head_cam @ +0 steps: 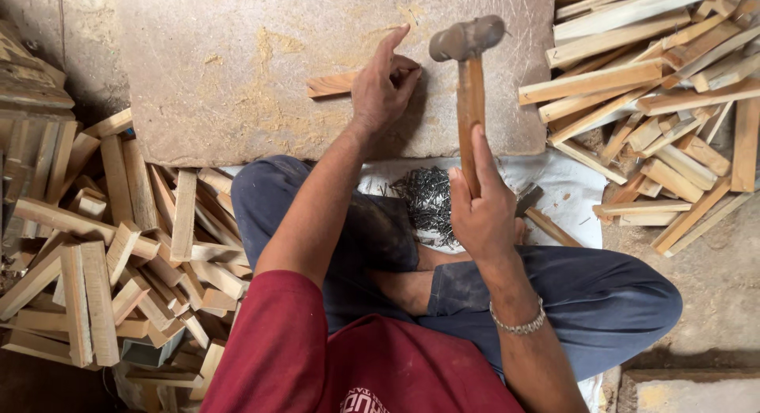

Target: The person sits on the floor and repeatedly hammers nails into small wooden blocks. They pick up a block, place a nail, hammer it in, and then toss the block aside, continuing this process with multiple pieces.

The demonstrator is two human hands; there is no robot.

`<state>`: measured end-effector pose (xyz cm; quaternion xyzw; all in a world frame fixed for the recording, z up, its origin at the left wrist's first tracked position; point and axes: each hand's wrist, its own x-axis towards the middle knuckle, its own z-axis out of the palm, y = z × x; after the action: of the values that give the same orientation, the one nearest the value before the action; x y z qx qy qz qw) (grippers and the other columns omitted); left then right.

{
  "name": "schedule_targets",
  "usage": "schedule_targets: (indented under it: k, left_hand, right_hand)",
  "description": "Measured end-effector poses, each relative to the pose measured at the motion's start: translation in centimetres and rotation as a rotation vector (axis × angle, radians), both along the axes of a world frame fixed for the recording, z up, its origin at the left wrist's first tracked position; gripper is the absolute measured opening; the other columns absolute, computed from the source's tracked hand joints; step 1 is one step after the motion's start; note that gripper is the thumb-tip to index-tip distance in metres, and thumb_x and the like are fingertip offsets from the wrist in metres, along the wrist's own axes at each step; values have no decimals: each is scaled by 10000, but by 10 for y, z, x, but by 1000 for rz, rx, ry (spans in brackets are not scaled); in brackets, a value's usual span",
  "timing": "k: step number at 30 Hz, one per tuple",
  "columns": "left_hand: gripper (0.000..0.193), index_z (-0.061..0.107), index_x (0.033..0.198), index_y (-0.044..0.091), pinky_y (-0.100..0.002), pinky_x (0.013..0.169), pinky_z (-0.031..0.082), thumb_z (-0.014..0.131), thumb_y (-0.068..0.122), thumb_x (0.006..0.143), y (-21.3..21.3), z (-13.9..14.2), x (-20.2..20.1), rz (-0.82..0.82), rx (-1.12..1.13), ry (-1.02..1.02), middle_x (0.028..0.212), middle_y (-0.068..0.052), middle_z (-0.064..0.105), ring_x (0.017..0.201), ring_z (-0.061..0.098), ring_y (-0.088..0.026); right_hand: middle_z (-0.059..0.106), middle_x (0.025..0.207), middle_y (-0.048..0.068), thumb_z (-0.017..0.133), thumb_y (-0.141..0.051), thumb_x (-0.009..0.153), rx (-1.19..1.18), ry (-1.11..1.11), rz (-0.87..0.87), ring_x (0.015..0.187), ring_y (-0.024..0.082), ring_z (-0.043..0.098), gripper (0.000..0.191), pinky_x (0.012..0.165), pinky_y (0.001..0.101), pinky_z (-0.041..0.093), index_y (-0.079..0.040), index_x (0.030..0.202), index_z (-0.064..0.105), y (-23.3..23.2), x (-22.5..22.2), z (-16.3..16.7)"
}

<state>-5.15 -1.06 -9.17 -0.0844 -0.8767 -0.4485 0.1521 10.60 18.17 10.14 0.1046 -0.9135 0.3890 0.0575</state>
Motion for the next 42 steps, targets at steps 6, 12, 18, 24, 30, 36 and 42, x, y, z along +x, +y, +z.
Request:
schedule_targets:
  k: [6,12,18,24,30,36,42]
  left_hand:
    - [838,295,1573,184,-261,696,617,829,168,926,0,1,2,6,16,3,1005,57,798,836,769,-112]
    - [928,185,1609,171,-234,624,599,790,93,909,-2,4,3,-28,108,37,1147,3,728,751,714,-106]
    - [948,180,1621,186,-224,588,575,608,-61,812,-5,3,5,34,147,68,1254,-63,587,753,649,-96]
    - [913,206,1604,167,-238,573,561,613,-58,818,-3,0,3,26,173,63,1238,-57,596,747,650,-101]
    - [935,211,1589,148,-250,592,578,622,-71,778,-7,-5,-1,6,160,96,1225,-59,608,759,650,-122]
    - [531,557,1430,96,-319,811,585,719,-42,944,-9,18,-3,-55,422,-72,1054,-64,654,919,660,-189]
    - [593,542,1434,28,-500,979,517,788,38,894,-64,82,45,-139,-406,6,1081,-106,731,1059,673,-323]
  right_hand:
    - [620,1379,231,603,-194,981,77,-414,-14,1158,409,665,675,965,460,570,-119,1602,348,-18,-26,4]
    - [580,1460,261,525,-230,1043,-97,-267,-54,872,316,769,598,628,363,635,22,1559,358,1,-17,7]
    - [644,1324,288,596,-217,1152,31,249,9,1164,358,740,501,926,403,672,78,1510,409,-1,-5,-20]
    - [698,1227,260,589,-212,1012,223,-434,-70,1115,428,688,653,895,493,573,-97,1622,384,-13,-14,-34]
    - [640,1302,297,599,-150,1099,171,214,62,1094,414,702,738,855,447,587,-148,1741,235,-2,36,-25]
    - [520,731,12,530,-77,960,-964,-939,-352,476,60,467,829,385,228,442,-287,1650,120,15,66,-34]
    - [562,754,15,584,-83,967,-1118,-926,-308,483,75,496,833,388,244,459,-253,1662,157,32,71,-40]
